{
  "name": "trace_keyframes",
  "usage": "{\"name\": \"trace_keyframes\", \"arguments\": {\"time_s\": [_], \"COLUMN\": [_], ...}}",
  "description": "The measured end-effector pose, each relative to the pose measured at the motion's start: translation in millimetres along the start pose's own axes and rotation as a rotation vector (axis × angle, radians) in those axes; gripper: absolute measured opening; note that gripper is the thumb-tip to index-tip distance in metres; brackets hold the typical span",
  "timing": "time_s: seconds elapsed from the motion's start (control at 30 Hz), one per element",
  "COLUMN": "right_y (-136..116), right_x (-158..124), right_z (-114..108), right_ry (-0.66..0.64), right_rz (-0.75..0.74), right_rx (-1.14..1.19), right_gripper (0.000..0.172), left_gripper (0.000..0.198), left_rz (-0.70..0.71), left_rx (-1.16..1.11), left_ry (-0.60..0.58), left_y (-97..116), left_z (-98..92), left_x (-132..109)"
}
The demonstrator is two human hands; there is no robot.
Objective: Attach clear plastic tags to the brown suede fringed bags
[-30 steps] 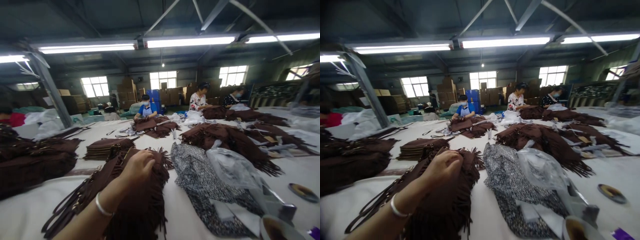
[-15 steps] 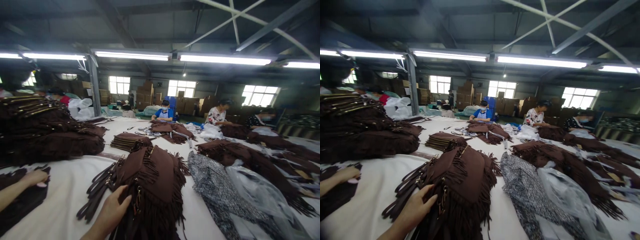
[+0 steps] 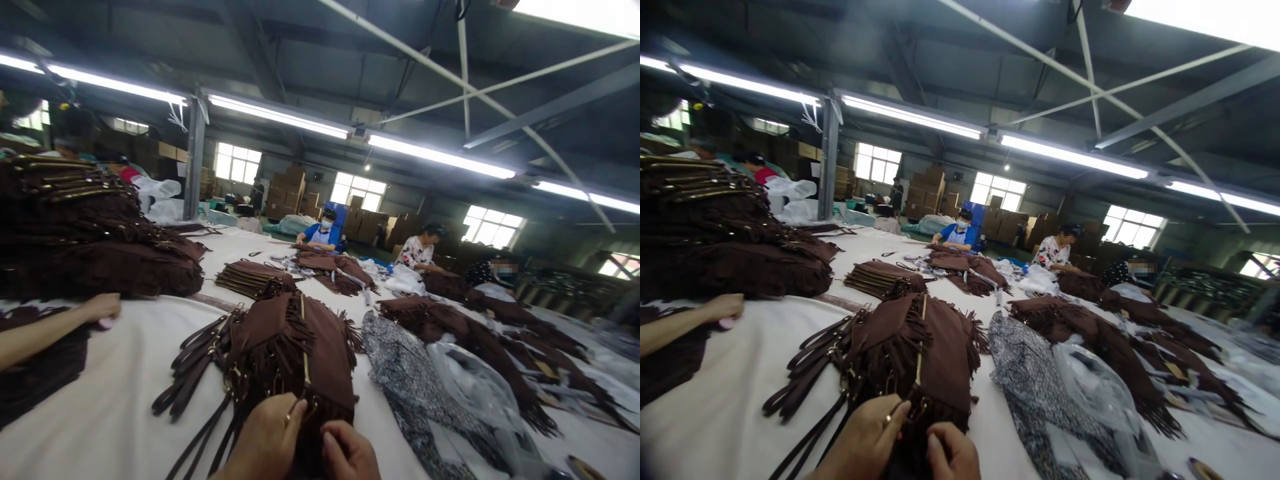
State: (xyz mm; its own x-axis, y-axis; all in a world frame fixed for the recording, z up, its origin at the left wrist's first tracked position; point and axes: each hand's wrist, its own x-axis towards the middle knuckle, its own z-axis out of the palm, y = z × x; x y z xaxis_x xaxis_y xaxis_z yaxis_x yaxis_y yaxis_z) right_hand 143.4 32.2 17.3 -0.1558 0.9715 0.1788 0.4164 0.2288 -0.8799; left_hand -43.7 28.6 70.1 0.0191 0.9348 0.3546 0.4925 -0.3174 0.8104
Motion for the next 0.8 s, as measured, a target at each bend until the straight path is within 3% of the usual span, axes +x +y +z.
{"name": "trace_keyframes", "arguments": {"time_s": [0.13,0.3,0.43,0.53,0.63,0.73,0.8], "right_y": [-7.5,-14.7,-19.9,-9.2,12.1,27.0,27.6], "right_x": [11.0,-3.1,-6.3,-3.4,-3.1,-9.5,-17.3], "right_z": [-2.9,-2.1,-5.0,-7.9,-8.5,-15.2,-25.0], "right_ry": [-0.035,-0.030,-0.045,0.039,0.128,0.112,0.193], "right_rz": [0.041,0.228,0.253,0.296,0.357,0.261,0.122], "right_rx": [0.160,0.520,0.922,1.101,0.875,0.448,0.166], "right_gripper": [0.036,0.042,0.039,0.036,0.032,0.021,0.017], "left_gripper": [0.032,0.037,0.036,0.034,0.045,0.038,0.025], "left_rz": [-0.001,-0.077,-0.356,-0.625,-0.878,-1.027,-1.061], "left_rx": [0.042,-0.156,-0.421,-0.775,-1.119,-1.112,-1.047], "left_ry": [-0.125,-0.184,-0.303,-0.469,-0.583,-0.486,-0.401], "left_y": [10.6,15.7,21.4,25.9,27.7,23.0,17.2], "left_z": [28.1,43.4,48.3,42.3,36.0,42.1,52.1], "left_x": [-17.8,-16.4,-13.1,-12.8,-8.8,-3.2,-2.3]}}
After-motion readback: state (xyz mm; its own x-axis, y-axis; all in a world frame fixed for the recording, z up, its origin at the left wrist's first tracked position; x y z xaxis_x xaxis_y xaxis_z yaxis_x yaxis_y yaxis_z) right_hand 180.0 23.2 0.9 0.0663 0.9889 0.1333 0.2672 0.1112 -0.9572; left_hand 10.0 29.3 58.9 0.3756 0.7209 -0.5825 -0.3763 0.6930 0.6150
